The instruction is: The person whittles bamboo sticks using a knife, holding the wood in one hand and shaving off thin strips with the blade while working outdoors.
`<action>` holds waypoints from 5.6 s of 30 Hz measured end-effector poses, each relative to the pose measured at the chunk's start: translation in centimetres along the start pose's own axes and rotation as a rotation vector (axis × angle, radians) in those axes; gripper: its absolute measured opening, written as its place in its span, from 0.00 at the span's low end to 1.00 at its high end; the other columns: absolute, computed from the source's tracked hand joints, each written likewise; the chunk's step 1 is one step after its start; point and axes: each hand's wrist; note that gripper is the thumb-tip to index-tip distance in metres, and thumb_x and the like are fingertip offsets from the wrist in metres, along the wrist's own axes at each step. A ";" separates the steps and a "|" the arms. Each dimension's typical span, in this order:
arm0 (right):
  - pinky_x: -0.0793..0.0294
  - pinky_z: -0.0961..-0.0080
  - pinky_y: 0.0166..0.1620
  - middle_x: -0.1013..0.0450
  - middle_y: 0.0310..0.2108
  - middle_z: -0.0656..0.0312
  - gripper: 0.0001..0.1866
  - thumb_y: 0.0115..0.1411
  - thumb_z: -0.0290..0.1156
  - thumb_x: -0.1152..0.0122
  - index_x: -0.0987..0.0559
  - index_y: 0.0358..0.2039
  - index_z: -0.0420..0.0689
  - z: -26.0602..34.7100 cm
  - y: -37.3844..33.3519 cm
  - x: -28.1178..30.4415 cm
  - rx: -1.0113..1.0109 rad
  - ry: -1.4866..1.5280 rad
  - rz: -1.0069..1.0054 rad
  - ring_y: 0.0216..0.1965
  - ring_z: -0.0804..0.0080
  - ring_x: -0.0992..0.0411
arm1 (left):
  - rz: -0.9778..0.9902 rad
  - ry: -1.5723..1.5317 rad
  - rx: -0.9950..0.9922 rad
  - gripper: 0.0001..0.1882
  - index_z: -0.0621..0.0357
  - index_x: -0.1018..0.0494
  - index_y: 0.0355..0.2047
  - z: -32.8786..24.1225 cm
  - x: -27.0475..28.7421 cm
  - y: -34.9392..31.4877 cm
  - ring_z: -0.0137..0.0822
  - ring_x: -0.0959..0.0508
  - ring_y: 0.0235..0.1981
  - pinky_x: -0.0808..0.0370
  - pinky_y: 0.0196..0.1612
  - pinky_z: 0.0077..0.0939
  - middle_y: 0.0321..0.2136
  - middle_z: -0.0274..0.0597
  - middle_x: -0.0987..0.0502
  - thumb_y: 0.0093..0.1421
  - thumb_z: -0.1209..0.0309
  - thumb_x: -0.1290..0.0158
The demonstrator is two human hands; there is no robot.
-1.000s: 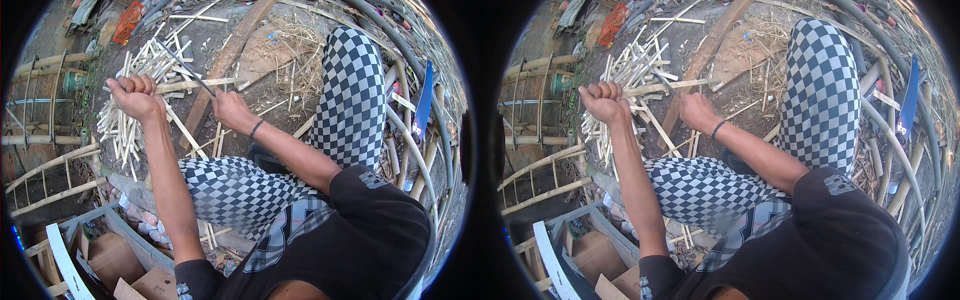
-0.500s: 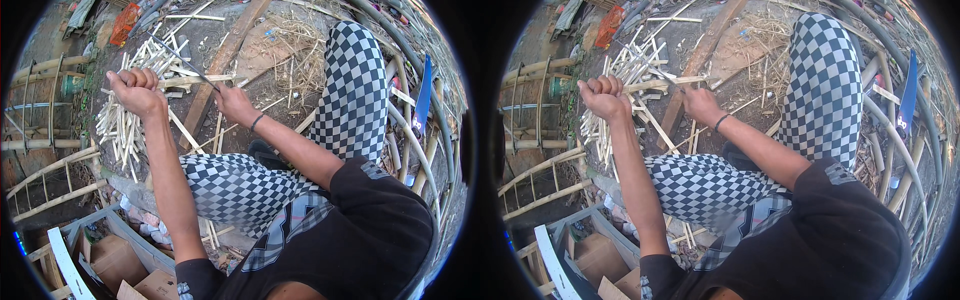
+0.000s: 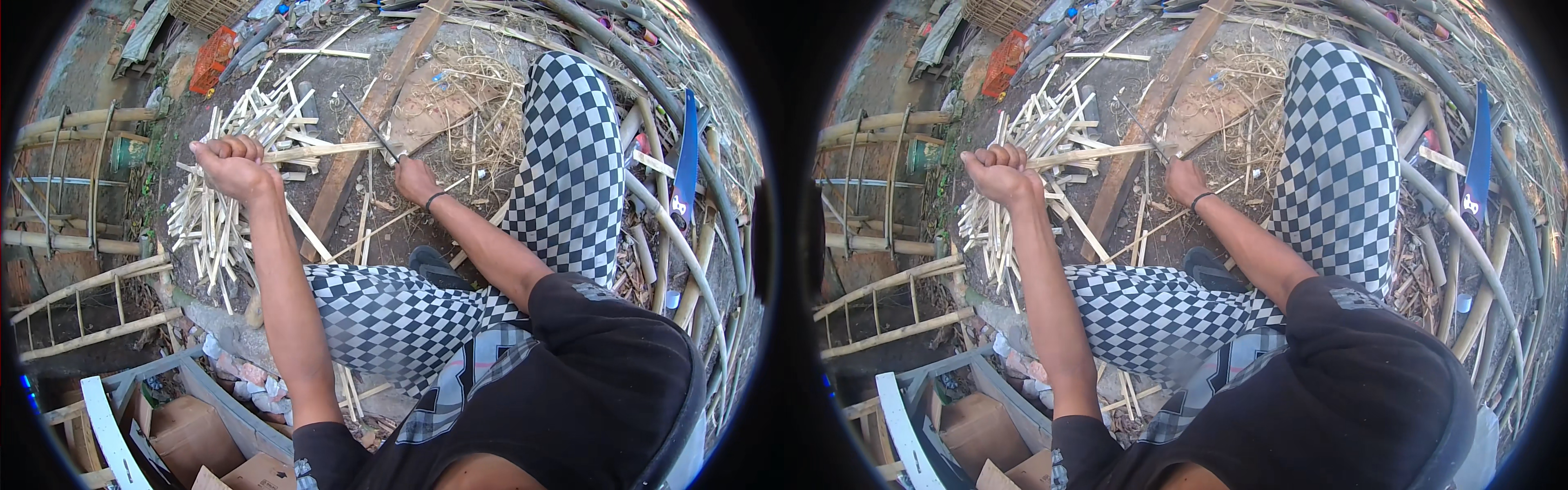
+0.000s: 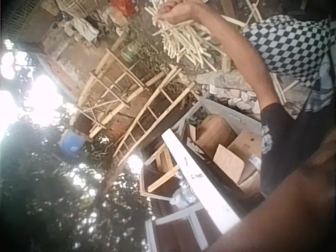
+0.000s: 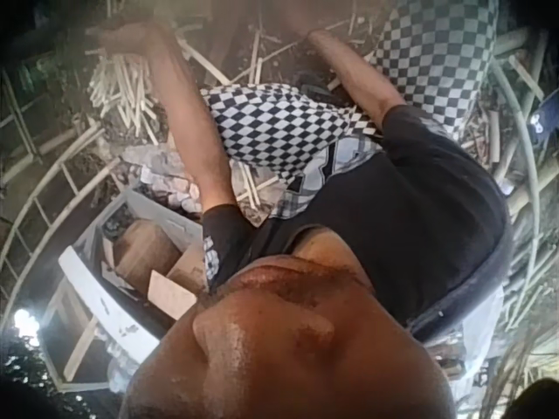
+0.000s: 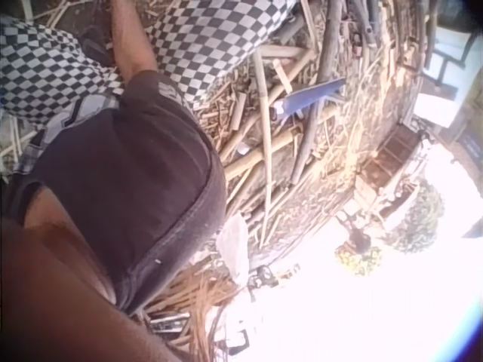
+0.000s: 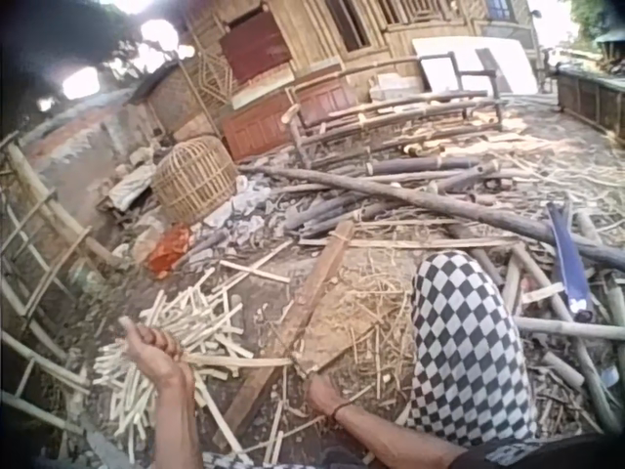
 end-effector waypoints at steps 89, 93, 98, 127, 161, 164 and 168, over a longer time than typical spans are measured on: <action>0.23 0.48 0.37 0.23 0.27 0.38 0.09 0.54 0.22 0.49 0.30 0.36 0.34 1.7 -3.8 -0.4 0.147 -0.103 0.039 0.32 0.40 0.22 | 0.242 -0.066 0.118 0.24 0.46 0.54 0.14 0.7 3.2 3.2 0.27 0.57 0.12 0.57 0.17 0.26 0.09 0.29 0.55 0.70 0.59 0.71; 0.22 0.53 0.42 0.22 0.34 0.40 0.13 0.56 0.24 0.49 0.28 0.42 0.32 -4.4 -3.7 -0.8 -0.190 -0.223 0.101 0.40 0.44 0.22 | 0.172 -0.077 0.151 0.24 0.46 0.54 0.14 0.8 3.7 3.3 0.26 0.58 0.12 0.57 0.17 0.25 0.09 0.29 0.55 0.70 0.58 0.70; 0.24 0.53 0.47 0.23 0.37 0.37 0.15 0.56 0.24 0.48 0.26 0.42 0.31 -0.1 -2.2 -0.6 -0.237 -0.055 0.197 0.45 0.44 0.24 | 0.176 -0.091 0.125 0.24 0.46 0.54 0.14 0.7 2.7 2.2 0.26 0.58 0.12 0.57 0.17 0.25 0.09 0.29 0.55 0.69 0.59 0.69; 0.26 0.45 0.35 0.26 0.24 0.38 0.11 0.64 0.35 0.51 0.28 0.35 0.39 8.4 -2.5 2.9 0.326 0.116 -0.040 0.30 0.37 0.25 | 0.675 -0.260 0.418 0.25 0.46 0.50 0.11 0.0 4.0 3.0 0.25 0.56 0.12 0.52 0.22 0.25 0.08 0.26 0.54 0.65 0.57 0.61; 0.24 0.50 0.43 0.24 0.31 0.36 0.11 0.59 0.29 0.51 0.24 0.35 0.34 1.0 0.1 -1.1 -0.137 -0.008 0.094 0.38 0.39 0.24 | 0.519 -0.238 0.348 0.23 0.47 0.51 0.11 0.9 5.3 3.4 0.25 0.57 0.12 0.52 0.20 0.25 0.08 0.28 0.53 0.64 0.62 0.62; 0.25 0.48 0.42 0.24 0.29 0.36 0.11 0.59 0.28 0.52 0.27 0.37 0.33 7.5 -2.0 1.6 -0.005 0.042 0.114 0.37 0.36 0.24 | 0.514 -0.218 0.345 0.23 0.47 0.51 0.11 0.6 5.4 3.5 0.25 0.58 0.12 0.52 0.20 0.25 0.08 0.28 0.53 0.64 0.62 0.62; 0.25 0.48 0.41 0.24 0.28 0.37 0.10 0.59 0.27 0.51 0.28 0.37 0.34 5.5 -1.3 1.7 0.259 0.055 0.099 0.36 0.37 0.24 | 0.537 -0.222 0.347 0.23 0.48 0.51 0.12 0.5 4.6 3.4 0.25 0.57 0.13 0.55 0.20 0.25 0.09 0.28 0.54 0.64 0.62 0.62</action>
Point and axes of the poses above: each hand's wrist, its own y-axis towards the middle knuckle, its own x-axis out of the back of the hand, z = x × y
